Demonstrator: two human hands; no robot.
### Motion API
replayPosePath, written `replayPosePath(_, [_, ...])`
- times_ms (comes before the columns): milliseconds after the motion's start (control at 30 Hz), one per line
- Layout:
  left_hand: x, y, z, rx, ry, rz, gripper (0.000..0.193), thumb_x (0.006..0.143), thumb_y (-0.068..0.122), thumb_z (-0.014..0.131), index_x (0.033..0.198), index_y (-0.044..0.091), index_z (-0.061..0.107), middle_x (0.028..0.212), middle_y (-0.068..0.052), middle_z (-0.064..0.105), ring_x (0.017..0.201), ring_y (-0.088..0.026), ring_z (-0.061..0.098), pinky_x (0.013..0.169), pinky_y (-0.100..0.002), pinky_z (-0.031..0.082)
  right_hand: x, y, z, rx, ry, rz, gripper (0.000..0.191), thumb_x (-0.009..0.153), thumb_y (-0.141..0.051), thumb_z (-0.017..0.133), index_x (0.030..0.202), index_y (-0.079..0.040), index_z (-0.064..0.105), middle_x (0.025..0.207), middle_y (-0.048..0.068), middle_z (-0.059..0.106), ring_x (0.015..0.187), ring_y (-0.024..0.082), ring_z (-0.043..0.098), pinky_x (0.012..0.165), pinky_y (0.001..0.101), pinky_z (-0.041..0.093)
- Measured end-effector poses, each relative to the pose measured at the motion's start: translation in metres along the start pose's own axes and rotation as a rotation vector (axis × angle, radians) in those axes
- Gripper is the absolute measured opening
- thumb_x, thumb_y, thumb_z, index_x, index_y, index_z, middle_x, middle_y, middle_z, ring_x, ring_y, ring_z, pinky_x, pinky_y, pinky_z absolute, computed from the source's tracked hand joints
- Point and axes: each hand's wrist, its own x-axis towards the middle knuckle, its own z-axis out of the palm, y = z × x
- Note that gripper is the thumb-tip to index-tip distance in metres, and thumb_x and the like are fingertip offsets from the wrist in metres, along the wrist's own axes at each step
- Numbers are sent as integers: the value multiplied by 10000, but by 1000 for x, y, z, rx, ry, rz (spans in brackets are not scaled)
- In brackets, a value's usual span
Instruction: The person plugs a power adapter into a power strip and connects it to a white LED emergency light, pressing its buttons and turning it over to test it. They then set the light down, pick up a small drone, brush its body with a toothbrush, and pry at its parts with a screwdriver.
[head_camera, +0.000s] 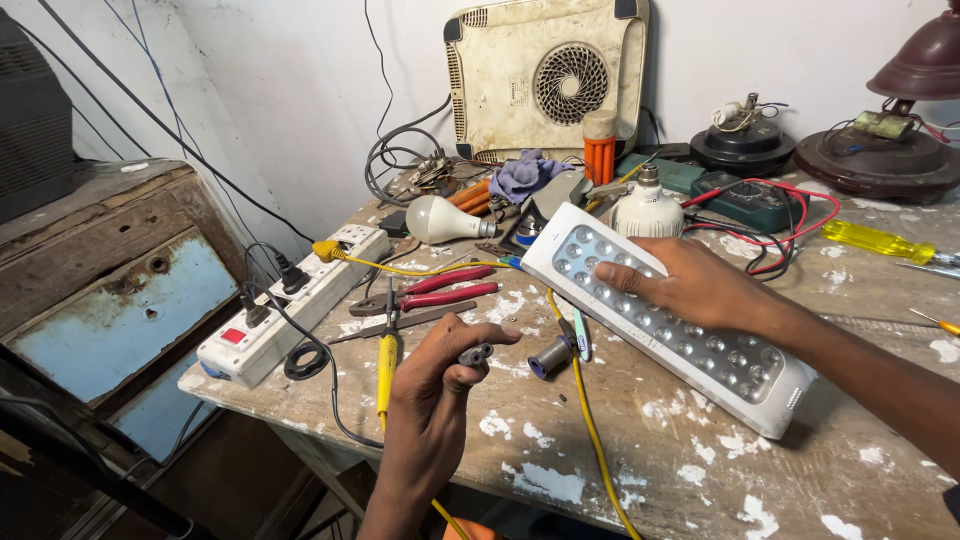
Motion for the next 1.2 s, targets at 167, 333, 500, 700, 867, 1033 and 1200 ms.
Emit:
replayPosePath(167, [-2, -3, 0, -22, 0, -104, 433, 1058, 380, 503, 1223, 55, 736, 796, 4, 407, 713, -95, 407, 643, -247, 360, 19, 29, 6, -26, -53, 81, 675, 898, -668, 488, 1205, -114, 721, 984, 121, 783, 928, 211, 759, 881, 377, 567])
replayPosePath(333, [-1, -9, -2, -197, 17, -201, 400, 1065, 283, 483, 1260, 0, 687, 829, 21, 396, 700, -74, 389, 614, -228, 371, 30, 44, 17, -43, -74, 60, 702, 858, -693, 538, 1207, -113, 723, 1004, 129, 803, 955, 223, 764, 893, 381, 573])
replayPosePath(500, [0, -17, -7, -186, 154, -274, 362, 1042, 220, 521, 1250, -14, 702, 786, 21, 461, 657, -61, 438, 564, -229, 401, 28, 45, 23, -102, -72, 117, 866, 628, -746, 739, 1153, -56, 720, 1060, 141, 783, 1000, 251, 763, 919, 384, 572])
replayPosePath(700, [-1, -24, -30, -39, 293, -430, 329, 1039, 217, 571, 1046, -36, 781, 651, 1, 553, 561, -72, 505, 495, -252, 408, 29, 42, 30, -241, -101, 118, 930, 542, -737, 819, 1152, -43, 711, 1063, 177, 779, 996, 281, 766, 924, 386, 585])
replayPosePath(867, [-7, -27, -40, 152, 256, -528, 311, 982, 248, 643, 962, -3, 825, 628, -47, 680, 549, -74, 594, 495, -253, 466, 31, 42, 30, -255, -76, 93, 859, 563, -713, 823, 1115, -58, 765, 1033, 160, 796, 957, 278, 781, 906, 380, 594])
replayPosePath(1033, [-13, -29, -31, 243, 198, -417, 262, 935, 242, 691, 961, 10, 811, 675, -76, 742, 579, -87, 675, 532, -273, 528, 35, 44, 29, -333, -86, 127, 775, 588, -744, 816, 1034, -111, 827, 916, 156, 810, 875, 287, 797, 871, 389, 605])
replayPosePath(1200, [-11, -22, -28, 409, 180, -355, 282, 916, 268, 739, 916, -6, 807, 667, -108, 725, 565, -116, 681, 552, -300, 524, 47, 38, 22, -496, -218, 177, 817, 604, -772, 747, 1024, -77, 836, 866, 181, 799, 835, 321, 794, 830, 420, 622])
